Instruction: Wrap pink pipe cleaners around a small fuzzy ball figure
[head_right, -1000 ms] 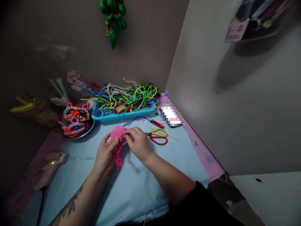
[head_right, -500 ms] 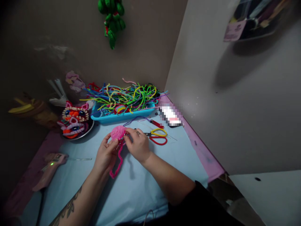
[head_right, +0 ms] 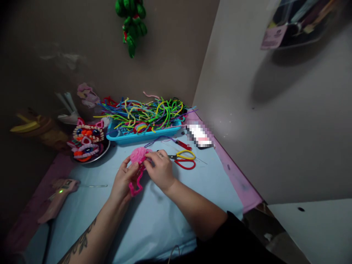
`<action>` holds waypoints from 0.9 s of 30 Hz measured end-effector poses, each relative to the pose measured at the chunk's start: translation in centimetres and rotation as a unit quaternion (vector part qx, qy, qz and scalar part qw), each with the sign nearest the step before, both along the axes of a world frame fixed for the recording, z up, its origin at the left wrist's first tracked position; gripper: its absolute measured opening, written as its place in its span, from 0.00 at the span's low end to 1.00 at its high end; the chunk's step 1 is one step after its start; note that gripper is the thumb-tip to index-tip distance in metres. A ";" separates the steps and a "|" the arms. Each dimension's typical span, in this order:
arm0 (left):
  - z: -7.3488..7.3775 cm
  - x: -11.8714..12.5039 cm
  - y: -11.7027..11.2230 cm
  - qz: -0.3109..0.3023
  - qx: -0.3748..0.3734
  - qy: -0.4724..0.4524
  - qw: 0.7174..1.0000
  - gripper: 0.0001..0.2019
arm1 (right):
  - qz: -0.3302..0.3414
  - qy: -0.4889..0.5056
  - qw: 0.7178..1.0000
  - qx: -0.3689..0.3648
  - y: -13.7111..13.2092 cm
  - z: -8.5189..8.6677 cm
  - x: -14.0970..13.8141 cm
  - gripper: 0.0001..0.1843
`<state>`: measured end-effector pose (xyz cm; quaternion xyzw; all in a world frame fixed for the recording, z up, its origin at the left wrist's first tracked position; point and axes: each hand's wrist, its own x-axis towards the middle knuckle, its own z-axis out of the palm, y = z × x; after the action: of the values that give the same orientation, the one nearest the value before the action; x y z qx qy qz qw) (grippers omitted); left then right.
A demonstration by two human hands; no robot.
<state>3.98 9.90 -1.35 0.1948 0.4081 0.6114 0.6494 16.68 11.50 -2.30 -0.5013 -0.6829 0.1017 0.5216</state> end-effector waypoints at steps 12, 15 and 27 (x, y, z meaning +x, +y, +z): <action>0.0 -0.2 0.3 -0.008 0.013 0.050 0.999 0.35 | 0.091 0.118 0.978 -0.145 1.8 -1.6 0.6 0.06; 0.0 -0.4 0.4 -0.007 0.008 0.044 0.999 0.35 | 0.116 0.124 0.972 -0.165 1.7 -1.2 0.9 0.05; -0.4 -1.3 1.2 0.076 -0.009 0.002 0.997 0.35 | 0.312 -0.013 0.947 -0.068 -0.2 0.3 0.1 0.12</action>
<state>2.68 11.06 -1.77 0.1588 0.4284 0.6551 0.6017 16.78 11.34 -1.98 -0.2985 -0.8032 0.2993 0.4197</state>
